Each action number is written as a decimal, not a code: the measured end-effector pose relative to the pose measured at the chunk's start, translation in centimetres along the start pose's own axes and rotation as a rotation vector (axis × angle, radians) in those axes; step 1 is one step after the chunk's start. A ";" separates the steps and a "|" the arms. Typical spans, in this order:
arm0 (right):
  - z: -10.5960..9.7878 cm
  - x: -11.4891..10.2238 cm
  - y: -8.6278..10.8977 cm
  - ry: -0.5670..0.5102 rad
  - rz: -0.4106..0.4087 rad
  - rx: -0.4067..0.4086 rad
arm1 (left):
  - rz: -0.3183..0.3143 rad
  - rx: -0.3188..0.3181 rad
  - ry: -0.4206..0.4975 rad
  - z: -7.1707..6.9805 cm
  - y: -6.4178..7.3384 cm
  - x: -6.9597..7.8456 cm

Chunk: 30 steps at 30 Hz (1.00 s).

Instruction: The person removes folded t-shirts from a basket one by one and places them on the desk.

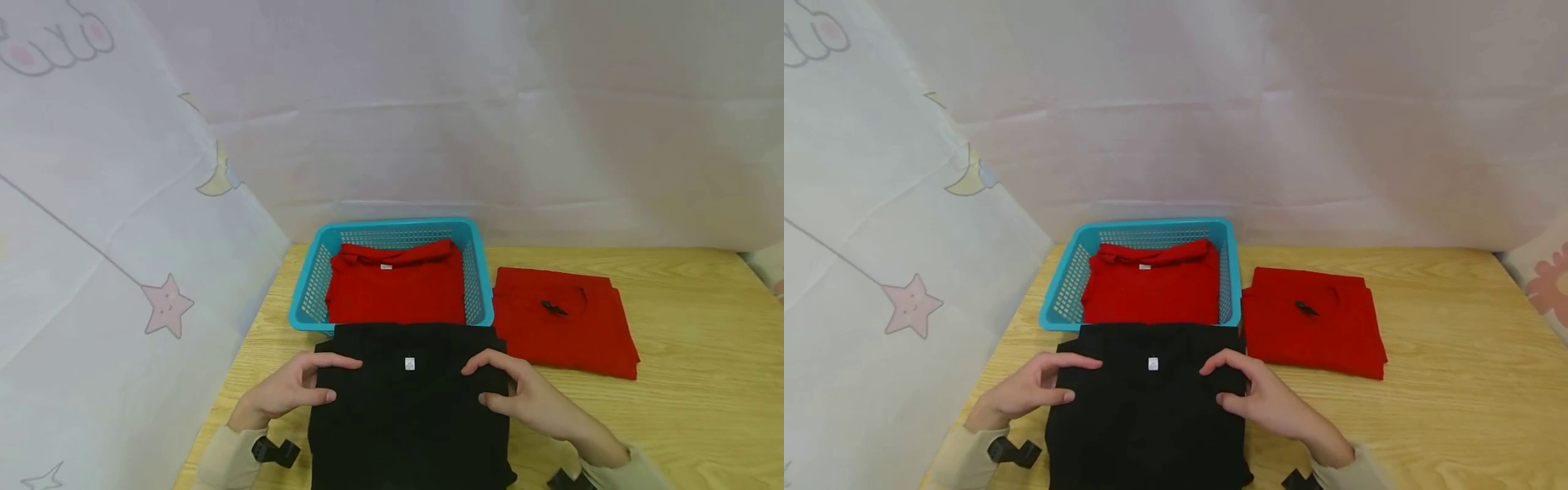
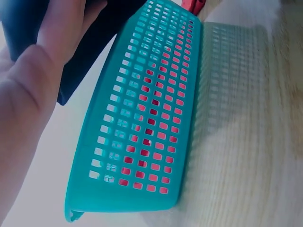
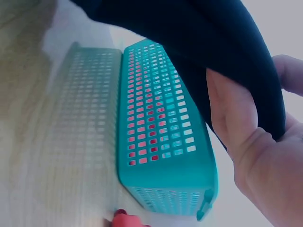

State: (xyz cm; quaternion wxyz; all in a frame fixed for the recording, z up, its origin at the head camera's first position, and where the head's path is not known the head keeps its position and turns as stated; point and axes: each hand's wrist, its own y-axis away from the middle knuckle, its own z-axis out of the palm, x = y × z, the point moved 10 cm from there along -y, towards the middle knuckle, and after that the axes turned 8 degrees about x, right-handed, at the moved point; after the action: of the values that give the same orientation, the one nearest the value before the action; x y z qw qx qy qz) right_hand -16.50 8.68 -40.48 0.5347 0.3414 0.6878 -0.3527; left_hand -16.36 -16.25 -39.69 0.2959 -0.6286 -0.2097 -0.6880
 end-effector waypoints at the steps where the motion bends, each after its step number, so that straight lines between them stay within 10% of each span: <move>1: 0.1 0.1 0.1 0.005 0.006 -0.005 | 0.002 0.002 -0.018 -0.1 0.1 -0.1; 13: 1.6 2.6 0.4 0.024 0.074 -0.045 | -0.117 -0.050 -0.223 -0.4 0.4 -3.0; 30: 1.5 4.7 0.0 0.214 0.152 0.008 | -0.155 0.003 -0.177 -1.8 0.4 -4.4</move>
State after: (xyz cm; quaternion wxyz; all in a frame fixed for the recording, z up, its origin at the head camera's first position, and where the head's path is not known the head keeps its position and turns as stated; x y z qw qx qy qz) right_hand -16.63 7.81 -45.33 0.4822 0.4304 0.7117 -0.2752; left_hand -17.28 -17.05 -44.32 0.2228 -0.6685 -0.2840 -0.6502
